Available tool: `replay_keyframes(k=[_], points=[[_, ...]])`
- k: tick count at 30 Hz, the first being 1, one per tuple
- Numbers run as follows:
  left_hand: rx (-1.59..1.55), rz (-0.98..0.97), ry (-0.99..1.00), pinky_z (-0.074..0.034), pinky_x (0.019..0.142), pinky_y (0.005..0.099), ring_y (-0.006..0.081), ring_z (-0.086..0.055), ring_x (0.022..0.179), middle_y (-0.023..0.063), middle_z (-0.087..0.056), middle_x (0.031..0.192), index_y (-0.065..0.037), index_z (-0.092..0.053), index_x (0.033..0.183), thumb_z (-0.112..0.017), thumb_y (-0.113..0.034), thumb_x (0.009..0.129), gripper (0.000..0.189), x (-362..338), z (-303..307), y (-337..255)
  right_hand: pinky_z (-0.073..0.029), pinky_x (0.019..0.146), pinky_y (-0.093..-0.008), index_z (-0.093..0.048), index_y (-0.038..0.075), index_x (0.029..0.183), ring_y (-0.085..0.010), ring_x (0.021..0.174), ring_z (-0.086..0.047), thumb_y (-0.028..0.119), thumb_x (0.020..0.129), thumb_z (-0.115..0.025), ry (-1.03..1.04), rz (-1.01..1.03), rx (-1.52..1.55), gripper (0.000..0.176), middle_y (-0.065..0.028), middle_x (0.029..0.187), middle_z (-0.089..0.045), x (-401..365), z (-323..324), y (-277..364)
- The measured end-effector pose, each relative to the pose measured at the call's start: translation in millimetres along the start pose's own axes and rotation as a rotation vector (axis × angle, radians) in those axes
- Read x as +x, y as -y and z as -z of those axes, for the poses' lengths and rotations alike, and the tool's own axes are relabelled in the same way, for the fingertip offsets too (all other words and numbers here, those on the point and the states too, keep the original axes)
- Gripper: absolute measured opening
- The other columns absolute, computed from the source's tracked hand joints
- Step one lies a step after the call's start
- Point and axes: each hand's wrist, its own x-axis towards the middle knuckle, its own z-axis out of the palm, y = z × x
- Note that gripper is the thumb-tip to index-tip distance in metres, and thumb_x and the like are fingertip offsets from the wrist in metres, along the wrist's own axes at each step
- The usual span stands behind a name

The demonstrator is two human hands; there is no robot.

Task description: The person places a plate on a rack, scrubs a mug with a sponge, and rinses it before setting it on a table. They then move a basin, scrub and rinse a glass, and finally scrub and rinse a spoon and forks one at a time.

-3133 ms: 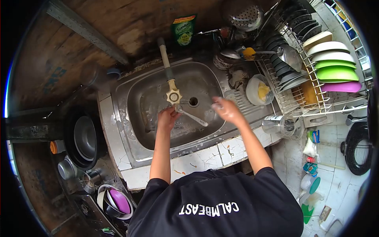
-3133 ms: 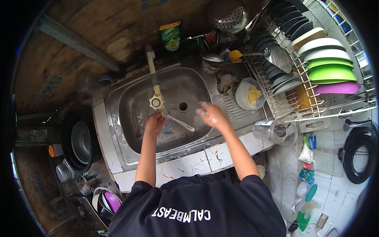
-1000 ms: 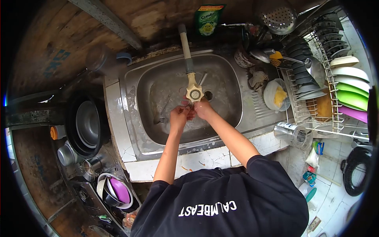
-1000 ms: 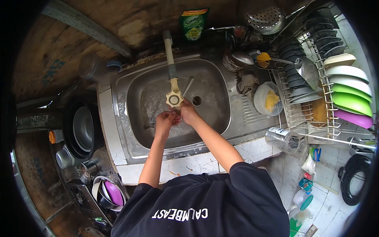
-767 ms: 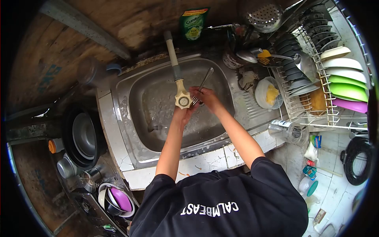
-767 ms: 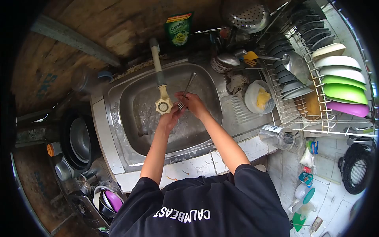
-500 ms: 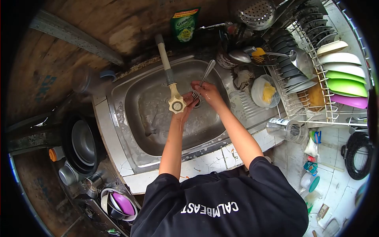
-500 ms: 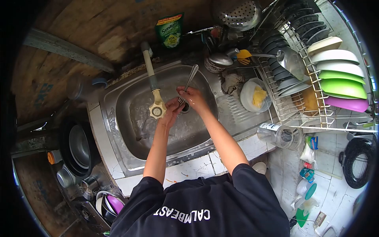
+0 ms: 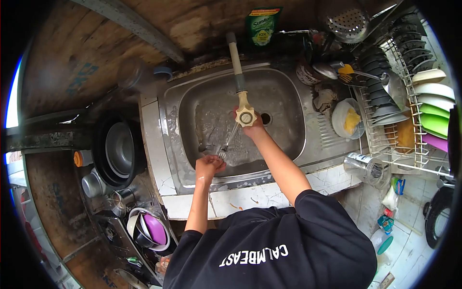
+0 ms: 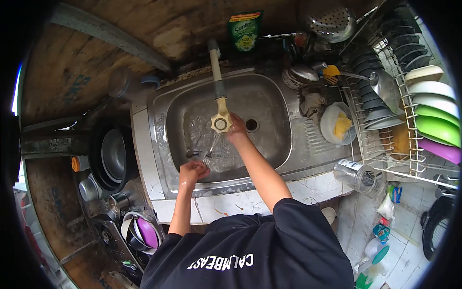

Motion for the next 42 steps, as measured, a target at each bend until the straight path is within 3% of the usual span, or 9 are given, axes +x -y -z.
replay_keyframes(k=[2, 7, 12, 15, 18, 31, 36, 39, 42], points=[[-0.026, -0.004, -0.061, -0.060, 0.067, 0.0335, 0.0244, -0.068, 0.073, 0.0168, -0.064, 0.084, 0.013, -0.055, 0.095, -0.060, 0.006, 0.084, 0.014, -6, 12, 7, -0.056, 0.081, -0.0395, -0.055, -0.003, 0.110, -0.0292, 0.088, -0.065, 0.022, 0.095, -0.046, -0.109, -0.022, 0.090, 0.031, -0.0167, 0.099, -0.063, -14, -30, 8], [-0.038, -0.026, -0.061, -0.060, 0.068, 0.0340, 0.0241, -0.068, 0.072, 0.0154, -0.064, 0.082, 0.012, -0.057, 0.093, -0.062, 0.003, 0.084, 0.013, -9, 10, -3, -0.055, 0.084, -0.0377, -0.054, 0.003, 0.108, -0.0249, 0.094, -0.064, 0.019, 0.090, -0.064, 0.167, -0.116, -0.125, 0.026, -0.0132, 0.101, -0.063, -18, -26, -6], [-0.053, -0.072, -0.011, -0.060, 0.068, 0.0338, 0.0230, -0.068, 0.071, 0.0167, -0.066, 0.083, 0.010, -0.058, 0.091, -0.062, 0.003, 0.083, 0.012, 17, -15, -4, -0.055, 0.083, -0.0379, -0.050, 0.006, 0.115, -0.0244, 0.095, -0.064, 0.021, 0.095, -0.056, 0.027, -0.140, -0.365, 0.026, -0.0127, 0.102, -0.063, -66, -44, 5], [0.620, -0.438, -0.225, -0.052, 0.070, 0.0281, 0.0175, -0.068, 0.075, 0.0138, -0.070, 0.083, 0.004, -0.062, 0.091, -0.064, 0.000, 0.076, 0.015, 17, -36, -15, -0.056, 0.081, -0.0407, -0.051, 0.002, 0.116, -0.0268, 0.094, -0.066, 0.015, 0.095, -0.051, 0.028, -0.244, -0.519, 0.025, -0.0162, 0.109, -0.063, -78, -33, 39], [0.535, -0.705, -0.252, -0.051, 0.071, 0.0325, 0.0228, -0.069, 0.076, 0.0129, -0.070, 0.079, -0.001, -0.063, 0.085, -0.067, -0.002, 0.073, 0.013, 34, -55, -6, -0.056, 0.074, -0.0400, -0.052, 0.000, 0.115, -0.0237, 0.085, -0.066, 0.013, 0.093, -0.053, -0.039, -0.220, -0.440, 0.025, -0.0133, 0.100, -0.063, -69, -21, 63], [0.597, -0.380, -0.141, -0.049, 0.064, 0.0273, 0.0142, -0.065, 0.067, 0.0083, -0.068, 0.073, -0.001, -0.061, 0.081, -0.078, -0.005, 0.069, 0.021, 12, -23, -16, -0.056, 0.073, -0.0387, -0.060, 0.003, 0.110, -0.0218, 0.087, -0.066, 0.011, 0.089, -0.056, -0.026, -0.122, -0.414, 0.023, -0.0089, 0.099, -0.066, -49, -34, 27], [0.066, -0.231, 0.189, -0.054, 0.067, 0.0253, 0.0146, -0.066, 0.075, 0.0079, -0.069, 0.081, 0.002, -0.061, 0.082, -0.073, -0.002, 0.078, 0.013, 14, -30, -25, -0.053, 0.072, -0.0345, -0.061, 0.004, 0.108, -0.0180, 0.090, -0.065, 0.009, 0.087, -0.057, 0.085, -0.073, -0.393, 0.023, -0.0048, 0.099, -0.066, -53, -22, 41], [-0.009, -0.243, 0.290, -0.056, 0.073, 0.0288, 0.0181, -0.068, 0.083, 0.0120, -0.068, 0.087, 0.005, -0.062, 0.093, -0.068, -0.006, 0.084, 0.015, 33, -61, -22, -0.050, 0.066, -0.0295, -0.061, 0.006, 0.103, -0.0110, 0.075, -0.059, 0.011, 0.088, -0.058, 0.170, -0.219, -0.607, 0.017, -0.0022, 0.095, -0.066, -84, -27, 59], [-0.126, -0.266, 0.419, -0.058, 0.076, 0.0321, 0.0208, -0.067, 0.085, 0.0147, -0.068, 0.092, 0.007, -0.061, 0.103, -0.060, -0.010, 0.091, 0.021, 45, -108, -28, -0.048, 0.065, -0.0286, -0.061, 0.007, 0.102, -0.0109, 0.072, -0.057, 0.013, 0.089, -0.058, 0.031, -0.125, -0.655, 0.015, -0.0027, 0.093, -0.066, -112, -24, 60]])
